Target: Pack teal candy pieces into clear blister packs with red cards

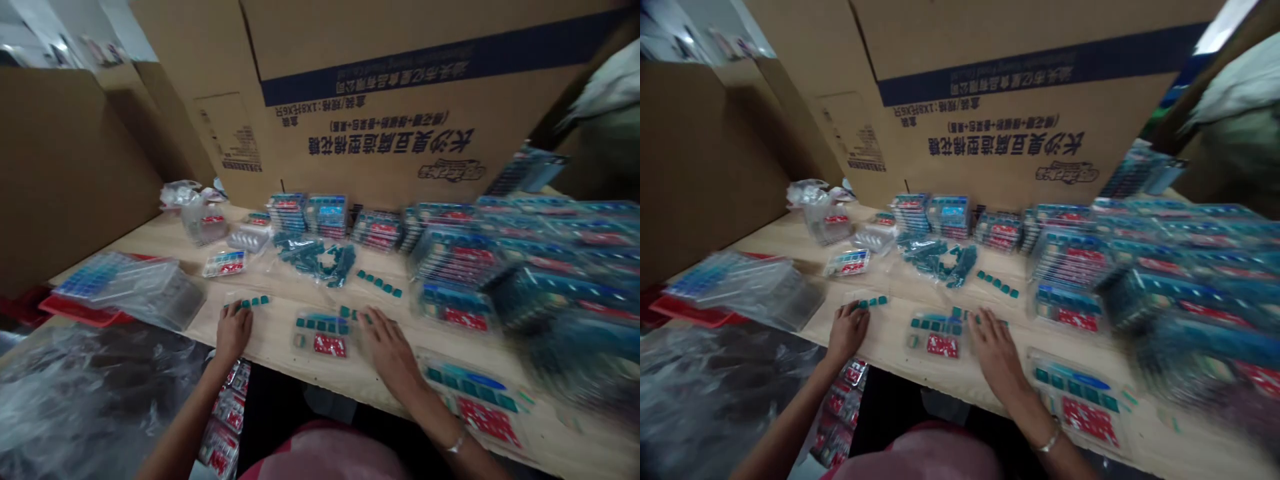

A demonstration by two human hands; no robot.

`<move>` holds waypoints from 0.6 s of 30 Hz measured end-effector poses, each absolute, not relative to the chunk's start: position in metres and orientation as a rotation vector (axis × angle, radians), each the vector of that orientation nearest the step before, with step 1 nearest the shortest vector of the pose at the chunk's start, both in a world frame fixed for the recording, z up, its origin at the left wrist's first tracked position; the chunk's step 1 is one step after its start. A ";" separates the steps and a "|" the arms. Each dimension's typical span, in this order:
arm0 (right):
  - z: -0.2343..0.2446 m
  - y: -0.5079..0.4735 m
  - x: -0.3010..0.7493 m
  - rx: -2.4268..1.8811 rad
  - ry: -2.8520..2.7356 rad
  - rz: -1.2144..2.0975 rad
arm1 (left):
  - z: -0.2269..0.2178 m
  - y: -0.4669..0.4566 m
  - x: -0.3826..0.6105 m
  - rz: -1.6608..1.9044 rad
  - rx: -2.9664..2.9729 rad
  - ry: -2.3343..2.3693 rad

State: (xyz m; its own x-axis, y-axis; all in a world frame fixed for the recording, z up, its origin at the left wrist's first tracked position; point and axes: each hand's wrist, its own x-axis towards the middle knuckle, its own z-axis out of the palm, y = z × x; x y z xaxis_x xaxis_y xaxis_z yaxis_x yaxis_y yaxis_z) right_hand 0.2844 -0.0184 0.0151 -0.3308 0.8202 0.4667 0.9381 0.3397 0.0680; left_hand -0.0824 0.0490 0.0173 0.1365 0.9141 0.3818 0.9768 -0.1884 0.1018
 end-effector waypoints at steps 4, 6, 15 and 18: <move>0.010 -0.026 0.247 -1.369 -2.361 -0.468 | 0.007 0.045 -0.047 -0.545 -2.290 -1.761; 0.002 -0.029 0.235 -1.280 -2.391 -0.458 | 0.006 0.042 -0.026 -0.525 -2.299 -1.778; -0.017 -0.009 0.271 -1.320 -2.256 -0.679 | 0.042 0.088 -0.051 -0.417 -2.093 -2.021; -0.009 -0.016 0.284 -1.306 -2.234 -0.700 | 0.064 0.128 -0.099 -0.249 -2.001 -2.116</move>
State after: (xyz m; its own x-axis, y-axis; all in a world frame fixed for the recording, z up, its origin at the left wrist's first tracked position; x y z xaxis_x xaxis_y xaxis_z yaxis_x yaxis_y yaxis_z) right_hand 0.2840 -0.0164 -0.0087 -0.4458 0.6532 0.6121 0.8857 0.4208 0.1960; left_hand -0.0993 0.1278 0.0635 -0.0502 0.9610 0.2720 0.9979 0.0595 -0.0262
